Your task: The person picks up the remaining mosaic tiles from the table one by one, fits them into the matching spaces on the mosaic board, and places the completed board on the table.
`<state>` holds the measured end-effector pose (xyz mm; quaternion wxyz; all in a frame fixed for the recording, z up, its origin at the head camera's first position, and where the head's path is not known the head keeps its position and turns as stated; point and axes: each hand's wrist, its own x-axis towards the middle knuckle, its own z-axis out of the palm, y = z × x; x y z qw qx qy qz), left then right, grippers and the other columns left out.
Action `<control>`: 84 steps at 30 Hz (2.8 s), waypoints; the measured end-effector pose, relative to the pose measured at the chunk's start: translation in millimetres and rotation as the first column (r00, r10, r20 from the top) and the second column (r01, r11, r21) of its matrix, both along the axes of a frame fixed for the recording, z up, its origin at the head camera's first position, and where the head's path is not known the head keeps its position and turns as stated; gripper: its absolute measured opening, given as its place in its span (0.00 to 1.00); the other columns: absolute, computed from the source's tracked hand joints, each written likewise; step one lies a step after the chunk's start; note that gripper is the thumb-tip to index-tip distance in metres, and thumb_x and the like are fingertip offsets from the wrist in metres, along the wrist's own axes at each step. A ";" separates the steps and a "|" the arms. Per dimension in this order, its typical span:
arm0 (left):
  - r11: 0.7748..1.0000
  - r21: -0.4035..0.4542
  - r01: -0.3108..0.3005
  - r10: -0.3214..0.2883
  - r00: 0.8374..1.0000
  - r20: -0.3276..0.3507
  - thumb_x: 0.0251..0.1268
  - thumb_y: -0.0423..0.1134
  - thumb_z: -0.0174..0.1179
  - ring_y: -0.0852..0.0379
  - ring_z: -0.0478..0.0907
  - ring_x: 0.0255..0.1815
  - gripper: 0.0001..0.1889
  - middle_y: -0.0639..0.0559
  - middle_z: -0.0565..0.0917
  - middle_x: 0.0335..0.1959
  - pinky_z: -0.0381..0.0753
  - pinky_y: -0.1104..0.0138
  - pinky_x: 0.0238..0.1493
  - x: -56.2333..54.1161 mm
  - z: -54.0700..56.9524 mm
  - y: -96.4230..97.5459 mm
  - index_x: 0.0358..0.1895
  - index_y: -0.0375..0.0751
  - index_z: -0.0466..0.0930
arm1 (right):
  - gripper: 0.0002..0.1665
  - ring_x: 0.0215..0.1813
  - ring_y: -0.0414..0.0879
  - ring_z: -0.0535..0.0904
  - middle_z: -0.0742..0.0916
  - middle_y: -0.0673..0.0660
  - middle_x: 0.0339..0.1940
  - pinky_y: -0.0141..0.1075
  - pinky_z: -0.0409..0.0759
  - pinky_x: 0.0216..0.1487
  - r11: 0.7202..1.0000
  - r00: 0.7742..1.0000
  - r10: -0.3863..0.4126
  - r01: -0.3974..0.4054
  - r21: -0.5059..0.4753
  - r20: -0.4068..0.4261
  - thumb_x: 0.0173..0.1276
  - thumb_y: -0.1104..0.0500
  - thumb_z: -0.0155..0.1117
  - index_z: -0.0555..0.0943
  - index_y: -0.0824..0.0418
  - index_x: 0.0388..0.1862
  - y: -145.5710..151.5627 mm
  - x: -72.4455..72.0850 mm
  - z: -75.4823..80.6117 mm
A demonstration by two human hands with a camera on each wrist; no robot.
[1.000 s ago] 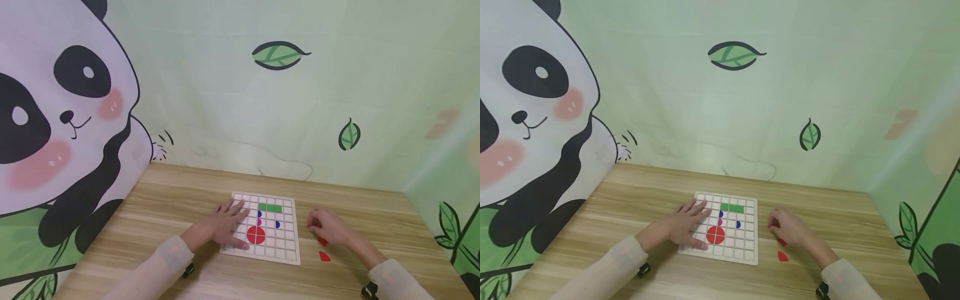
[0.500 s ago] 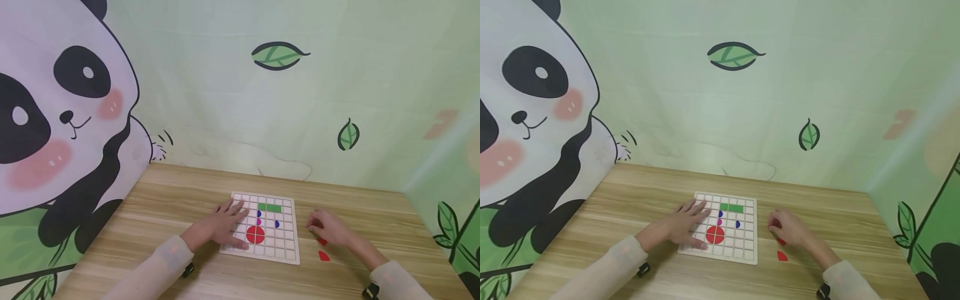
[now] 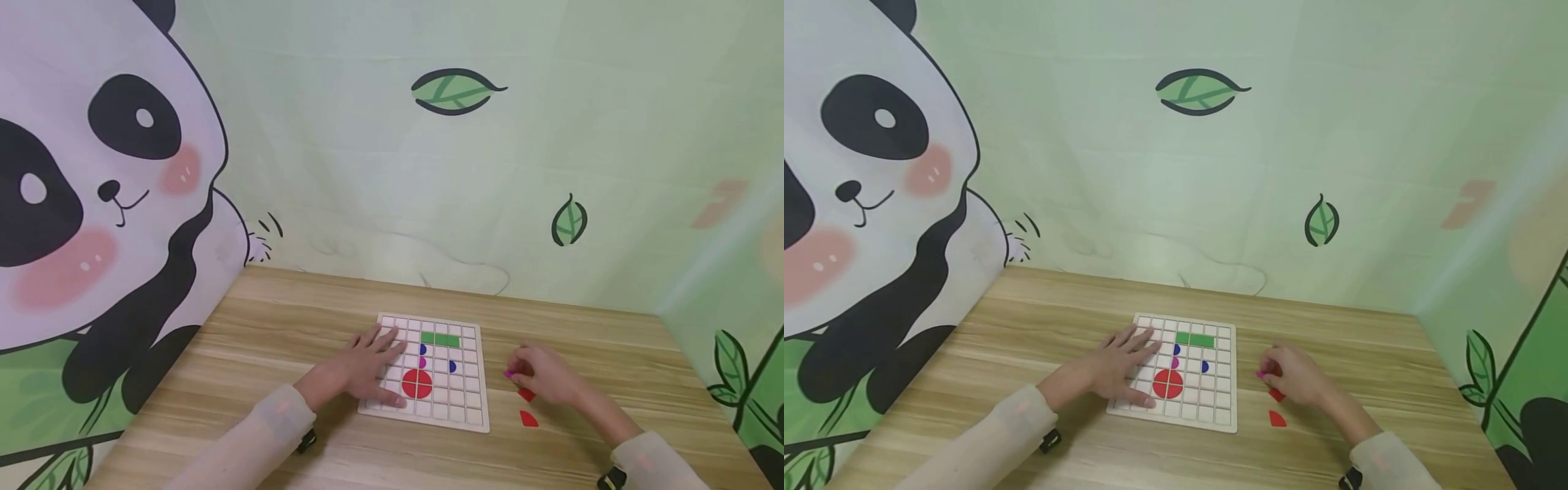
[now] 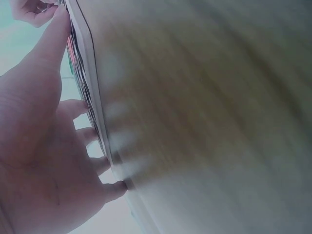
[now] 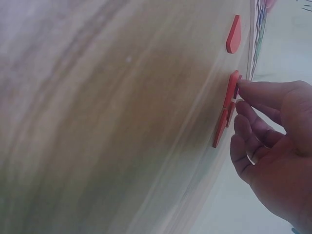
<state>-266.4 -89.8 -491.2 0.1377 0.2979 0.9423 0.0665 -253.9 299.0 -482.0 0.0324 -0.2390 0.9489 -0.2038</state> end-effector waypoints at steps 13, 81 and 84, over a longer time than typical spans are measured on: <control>1.000 0.003 0.004 -0.004 1.000 -0.001 0.57 0.81 0.60 0.36 0.35 0.88 0.61 0.48 0.43 0.90 0.45 0.36 0.82 0.4 0.2 -0.2 0.88 0.54 0.48 | 0.11 0.37 0.40 0.77 0.81 0.46 0.35 0.35 0.81 0.39 0.999 1.000 -0.022 0.023 -0.047 0.022 0.66 0.68 0.77 0.82 0.55 0.36 -1.6 0.8 -0.6; 1.000 -0.010 0.005 -0.005 1.000 0.004 0.57 0.83 0.58 0.38 0.33 0.88 0.62 0.50 0.40 0.90 0.44 0.37 0.82 -0.5 -0.6 0.5 0.89 0.56 0.46 | 0.07 0.42 0.43 0.79 0.85 0.47 0.39 0.39 0.82 0.48 0.975 0.989 -0.097 0.117 -0.188 0.112 0.72 0.67 0.72 0.89 0.56 0.43 -98.4 -36.9 -8.1; 1.000 -0.007 0.003 -0.003 1.000 0.009 0.57 0.83 0.58 0.38 0.32 0.88 0.62 0.50 0.40 0.90 0.43 0.37 0.83 -0.7 -0.4 0.9 0.89 0.56 0.46 | 0.07 0.41 0.43 0.79 0.85 0.47 0.38 0.38 0.82 0.48 0.973 0.987 -0.106 0.128 -0.194 0.121 0.72 0.66 0.72 0.88 0.56 0.43 -98.3 -36.8 -7.9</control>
